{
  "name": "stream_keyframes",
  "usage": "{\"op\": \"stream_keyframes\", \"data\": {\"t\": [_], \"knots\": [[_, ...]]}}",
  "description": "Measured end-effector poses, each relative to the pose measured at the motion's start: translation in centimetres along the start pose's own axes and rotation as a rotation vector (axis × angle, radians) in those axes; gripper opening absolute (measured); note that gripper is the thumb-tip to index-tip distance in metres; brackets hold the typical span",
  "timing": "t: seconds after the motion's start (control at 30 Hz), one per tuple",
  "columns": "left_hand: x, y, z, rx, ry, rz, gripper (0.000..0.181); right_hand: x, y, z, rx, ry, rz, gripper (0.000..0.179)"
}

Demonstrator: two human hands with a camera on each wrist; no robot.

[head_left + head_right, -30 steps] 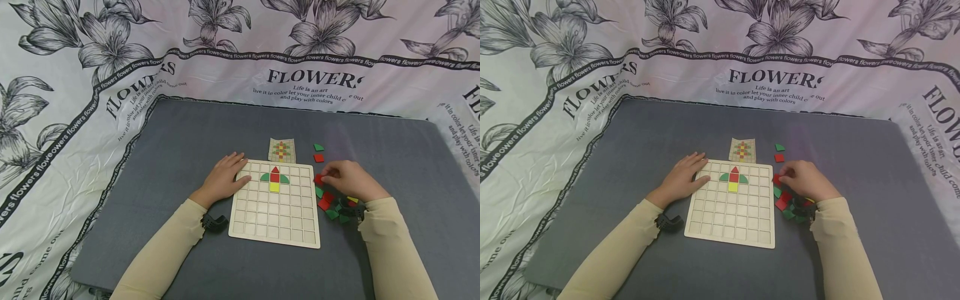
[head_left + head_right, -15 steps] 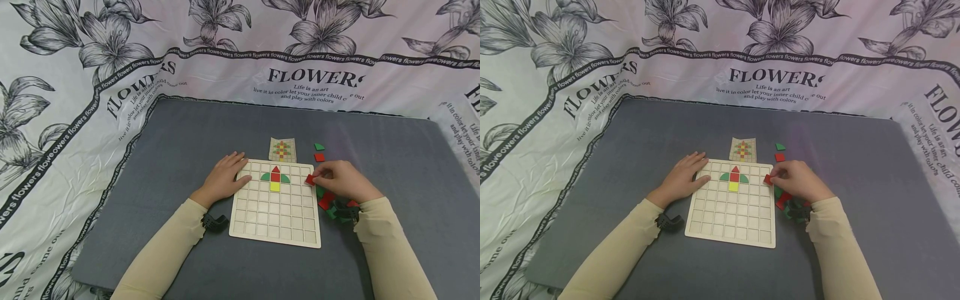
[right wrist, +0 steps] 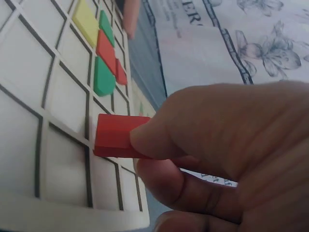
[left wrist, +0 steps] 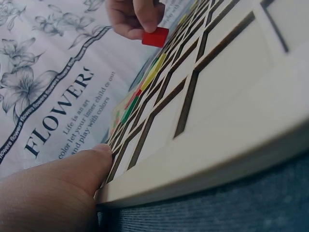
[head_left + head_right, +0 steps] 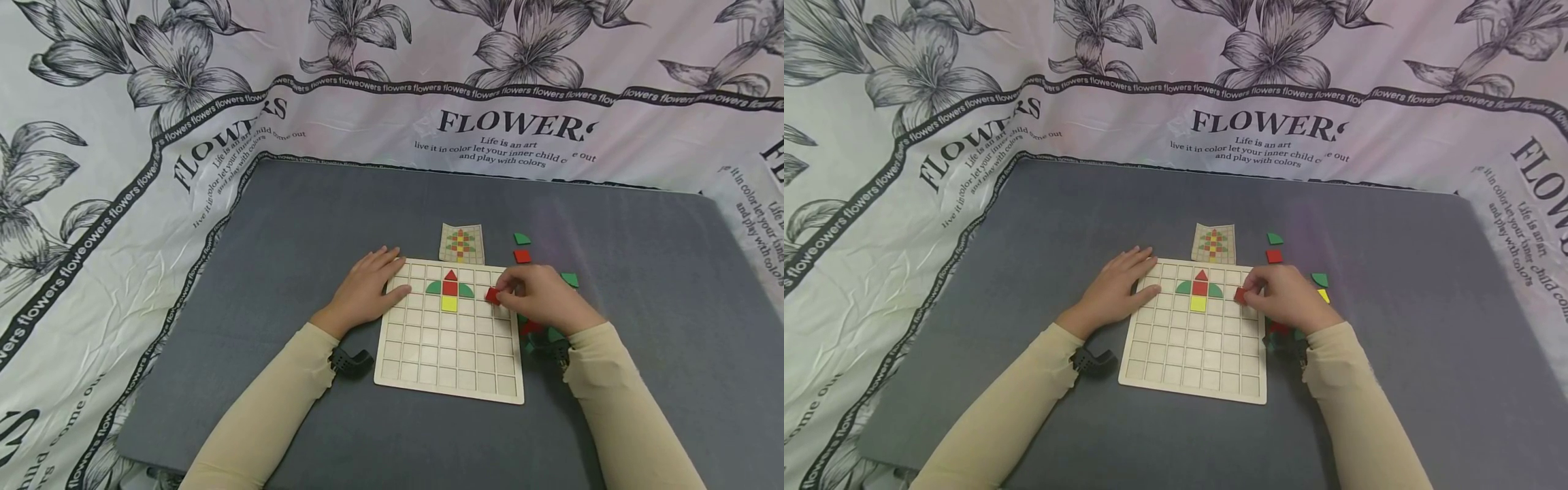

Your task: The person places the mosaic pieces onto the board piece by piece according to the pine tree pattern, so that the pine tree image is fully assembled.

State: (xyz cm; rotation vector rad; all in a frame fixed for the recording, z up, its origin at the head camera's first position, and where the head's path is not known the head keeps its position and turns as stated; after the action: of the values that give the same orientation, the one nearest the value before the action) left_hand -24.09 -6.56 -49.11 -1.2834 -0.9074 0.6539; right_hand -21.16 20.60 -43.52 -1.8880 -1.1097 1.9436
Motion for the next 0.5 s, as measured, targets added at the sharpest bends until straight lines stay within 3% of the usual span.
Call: {"op": "stream_keyframes", "data": {"t": [0.23, 0.5], "knots": [[0.1, -0.1, 0.0, 0.004, 0.004, 0.004, 0.068, -0.5, 0.9, 0.4, 0.009, -0.047, 0.004, 0.004], [0.1, -0.1, 0.0, -0.003, 0.003, 0.003, 0.068, -0.6, 2.2, 0.9, -0.035, -0.056, 0.021, 0.003]]}}
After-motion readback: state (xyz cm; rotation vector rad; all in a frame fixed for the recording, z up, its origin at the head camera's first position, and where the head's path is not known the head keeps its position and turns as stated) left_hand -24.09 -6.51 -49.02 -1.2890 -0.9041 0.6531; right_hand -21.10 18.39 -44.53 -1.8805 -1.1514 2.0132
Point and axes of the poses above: each hand's wrist, its own z-axis towards the middle knuckle, its own y-axis out of the palm, x = y × z, the point moved 8 cm from there along z, towards the middle knuckle, and after that the axes turned 15 degrees about z, right-handed, at the moved point
